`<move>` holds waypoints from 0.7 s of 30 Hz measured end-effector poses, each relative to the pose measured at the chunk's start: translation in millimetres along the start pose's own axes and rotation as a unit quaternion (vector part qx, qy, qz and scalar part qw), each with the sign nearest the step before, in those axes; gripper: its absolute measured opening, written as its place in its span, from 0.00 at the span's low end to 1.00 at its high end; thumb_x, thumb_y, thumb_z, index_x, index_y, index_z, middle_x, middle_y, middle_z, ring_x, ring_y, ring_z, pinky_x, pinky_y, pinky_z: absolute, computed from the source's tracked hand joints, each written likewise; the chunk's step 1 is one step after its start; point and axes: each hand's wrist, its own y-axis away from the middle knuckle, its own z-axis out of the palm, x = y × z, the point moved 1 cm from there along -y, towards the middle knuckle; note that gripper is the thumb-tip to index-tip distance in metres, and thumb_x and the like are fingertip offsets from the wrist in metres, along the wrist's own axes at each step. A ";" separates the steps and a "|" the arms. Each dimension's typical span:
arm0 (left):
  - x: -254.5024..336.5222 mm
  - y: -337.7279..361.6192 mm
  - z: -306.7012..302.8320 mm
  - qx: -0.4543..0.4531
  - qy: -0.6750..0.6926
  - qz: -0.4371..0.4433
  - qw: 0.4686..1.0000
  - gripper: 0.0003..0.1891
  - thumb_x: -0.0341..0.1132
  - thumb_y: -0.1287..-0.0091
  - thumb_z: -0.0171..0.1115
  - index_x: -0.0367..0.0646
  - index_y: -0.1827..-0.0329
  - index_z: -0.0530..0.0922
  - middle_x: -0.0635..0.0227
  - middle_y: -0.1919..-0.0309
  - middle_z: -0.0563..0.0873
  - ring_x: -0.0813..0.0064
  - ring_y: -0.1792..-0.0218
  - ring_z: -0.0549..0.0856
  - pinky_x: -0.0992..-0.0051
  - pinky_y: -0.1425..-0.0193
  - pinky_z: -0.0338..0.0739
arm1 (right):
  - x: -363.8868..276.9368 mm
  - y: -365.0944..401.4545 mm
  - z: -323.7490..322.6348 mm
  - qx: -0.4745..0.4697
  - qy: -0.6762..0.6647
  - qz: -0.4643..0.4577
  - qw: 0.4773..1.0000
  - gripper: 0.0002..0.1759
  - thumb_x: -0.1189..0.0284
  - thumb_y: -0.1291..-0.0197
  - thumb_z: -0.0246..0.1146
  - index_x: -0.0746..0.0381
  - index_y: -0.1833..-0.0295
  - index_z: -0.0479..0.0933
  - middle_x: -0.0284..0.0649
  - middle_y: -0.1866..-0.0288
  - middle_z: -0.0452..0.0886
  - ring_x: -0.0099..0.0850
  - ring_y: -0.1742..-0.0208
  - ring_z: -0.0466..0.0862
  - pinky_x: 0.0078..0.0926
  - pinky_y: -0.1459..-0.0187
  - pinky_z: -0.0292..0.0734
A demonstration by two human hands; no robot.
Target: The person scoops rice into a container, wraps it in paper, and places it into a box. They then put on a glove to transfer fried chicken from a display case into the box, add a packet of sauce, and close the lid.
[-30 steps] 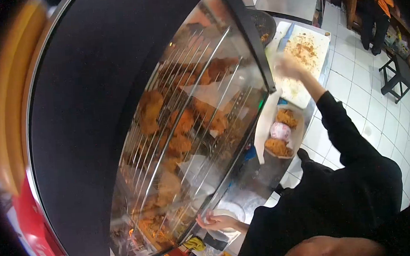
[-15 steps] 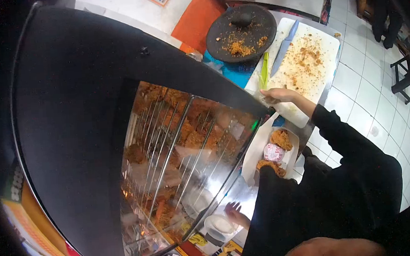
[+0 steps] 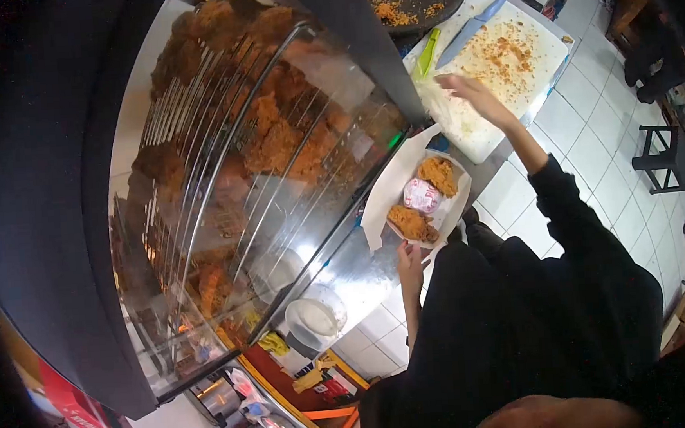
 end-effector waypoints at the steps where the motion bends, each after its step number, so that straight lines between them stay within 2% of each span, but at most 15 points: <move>1: -5.2 -4.1 1.9 0.003 -0.014 0.026 1.000 0.22 0.42 0.36 0.47 0.36 0.45 0.58 0.54 0.54 0.72 0.65 0.61 0.78 0.69 0.60 0.74 | -6.3 13.0 -3.9 0.047 0.047 0.026 0.997 0.22 0.59 0.40 0.45 0.64 0.51 0.71 0.41 0.53 0.74 0.27 0.52 0.72 0.23 0.52 0.67; 2: -8.3 -7.1 1.9 0.005 -0.030 0.053 0.998 0.21 0.41 0.37 0.48 0.35 0.47 0.60 0.54 0.56 0.74 0.66 0.62 0.79 0.69 0.61 0.75 | -8.9 29.2 -5.9 0.096 0.093 0.052 0.990 0.18 0.63 0.41 0.47 0.65 0.56 0.74 0.39 0.60 0.78 0.25 0.58 0.76 0.22 0.56 0.69; 3: -6.4 -12.3 -0.6 0.043 -0.190 0.143 0.970 0.18 0.39 0.37 0.49 0.33 0.53 0.63 0.54 0.61 0.76 0.67 0.65 0.80 0.71 0.65 0.75 | -0.9 43.9 -3.0 0.038 0.178 0.068 0.981 0.16 0.66 0.44 0.48 0.65 0.59 0.75 0.39 0.67 0.78 0.24 0.64 0.76 0.22 0.62 0.70; 4: -40.5 -37.6 -6.2 0.032 -0.111 0.121 0.986 0.17 0.40 0.38 0.49 0.33 0.55 0.64 0.53 0.66 0.78 0.64 0.67 0.81 0.70 0.65 0.74 | 14.4 55.8 1.9 -0.017 0.262 0.076 0.962 0.14 0.69 0.46 0.48 0.64 0.63 0.75 0.38 0.74 0.78 0.23 0.70 0.76 0.21 0.67 0.71; 5: -31.4 -34.9 0.0 0.039 -0.065 0.135 0.988 0.18 0.43 0.37 0.47 0.34 0.55 0.64 0.50 0.65 0.79 0.59 0.67 0.81 0.66 0.65 0.74 | 27.5 69.7 18.5 -0.039 0.291 -0.037 0.955 0.13 0.70 0.48 0.47 0.65 0.66 0.76 0.44 0.78 0.76 0.31 0.75 0.77 0.27 0.70 0.71; 6: -19.8 -35.0 -1.7 0.041 -0.135 0.052 0.989 0.10 0.32 0.36 0.46 0.34 0.57 0.64 0.57 0.61 0.74 0.70 0.65 0.79 0.75 0.62 0.77 | 43.3 81.0 34.2 -0.104 0.416 0.026 0.903 0.14 0.66 0.47 0.48 0.64 0.67 0.74 0.49 0.76 0.76 0.41 0.73 0.76 0.34 0.70 0.71; 7: 11.3 -18.8 2.1 0.079 -0.301 0.035 0.950 0.09 0.33 0.36 0.46 0.35 0.61 0.66 0.57 0.65 0.75 0.69 0.65 0.79 0.76 0.65 0.77 | 75.8 86.5 40.0 -0.157 0.425 -0.009 0.891 0.19 0.59 0.48 0.50 0.64 0.62 0.73 0.50 0.68 0.76 0.44 0.63 0.77 0.37 0.62 0.70; 8: -24.7 -36.9 -3.4 0.163 -0.309 0.238 0.906 0.12 0.37 0.35 0.45 0.35 0.60 0.68 0.58 0.67 0.76 0.69 0.66 0.80 0.76 0.66 0.78 | 65.1 91.1 50.8 -0.127 0.402 0.032 0.906 0.20 0.58 0.48 0.50 0.65 0.62 0.72 0.52 0.68 0.76 0.45 0.63 0.76 0.38 0.61 0.70; 9: -18.8 -41.9 -12.1 0.178 -0.305 0.270 0.896 0.12 0.37 0.35 0.45 0.35 0.60 0.68 0.58 0.67 0.76 0.69 0.66 0.80 0.76 0.66 0.78 | 72.1 96.0 61.1 -0.060 0.413 0.050 0.907 0.21 0.57 0.48 0.50 0.66 0.63 0.72 0.53 0.68 0.75 0.46 0.63 0.76 0.38 0.62 0.70; 10: -15.2 -46.2 -21.6 0.161 -0.266 0.259 0.914 0.12 0.37 0.35 0.45 0.35 0.59 0.68 0.59 0.67 0.77 0.69 0.67 0.80 0.76 0.66 0.78 | 82.6 99.9 72.5 -0.054 0.441 0.146 0.884 0.19 0.59 0.47 0.50 0.65 0.65 0.73 0.52 0.70 0.75 0.47 0.67 0.76 0.39 0.65 0.70; 11: -7.3 -47.9 -29.6 0.140 -0.229 0.247 0.931 0.13 0.38 0.35 0.45 0.35 0.58 0.68 0.59 0.67 0.77 0.69 0.67 0.80 0.75 0.66 0.78 | 87.8 106.9 82.3 -0.063 0.480 0.117 0.867 0.15 0.62 0.49 0.51 0.63 0.71 0.75 0.51 0.74 0.76 0.46 0.71 0.77 0.40 0.68 0.71; 12: -2.2 -47.6 -33.3 0.111 -0.193 0.232 0.947 0.14 0.38 0.35 0.45 0.35 0.58 0.68 0.59 0.67 0.77 0.69 0.67 0.80 0.75 0.67 0.78 | 93.7 119.6 88.2 -0.038 0.538 -0.052 0.840 0.11 0.66 0.52 0.53 0.61 0.74 0.76 0.47 0.78 0.76 0.42 0.74 0.78 0.39 0.71 0.72; 17: -11.1 -55.8 -43.6 -0.021 -0.079 0.127 0.989 0.16 0.40 0.35 0.45 0.34 0.55 0.68 0.59 0.66 0.77 0.69 0.68 0.80 0.72 0.67 0.79 | 78.2 141.3 95.2 -0.030 0.491 0.034 0.870 0.10 0.70 0.56 0.55 0.66 0.79 0.73 0.50 0.79 0.76 0.46 0.75 0.78 0.40 0.71 0.73; 19: -12.6 -66.7 -39.3 -0.027 -0.077 0.080 0.993 0.17 0.40 0.35 0.46 0.32 0.54 0.68 0.57 0.64 0.75 0.67 0.66 0.79 0.70 0.67 0.80 | 43.1 149.7 96.7 -0.087 0.511 -0.031 0.855 0.08 0.73 0.58 0.54 0.67 0.79 0.73 0.51 0.78 0.76 0.47 0.74 0.78 0.40 0.70 0.73; 21: -20.5 -76.2 -39.6 -0.003 -0.159 0.133 0.978 0.17 0.40 0.36 0.45 0.32 0.56 0.69 0.53 0.65 0.77 0.62 0.66 0.80 0.69 0.67 0.79 | 63.3 147.1 100.4 -0.036 0.502 0.037 0.863 0.07 0.74 0.58 0.54 0.67 0.78 0.74 0.52 0.77 0.76 0.48 0.73 0.78 0.40 0.70 0.74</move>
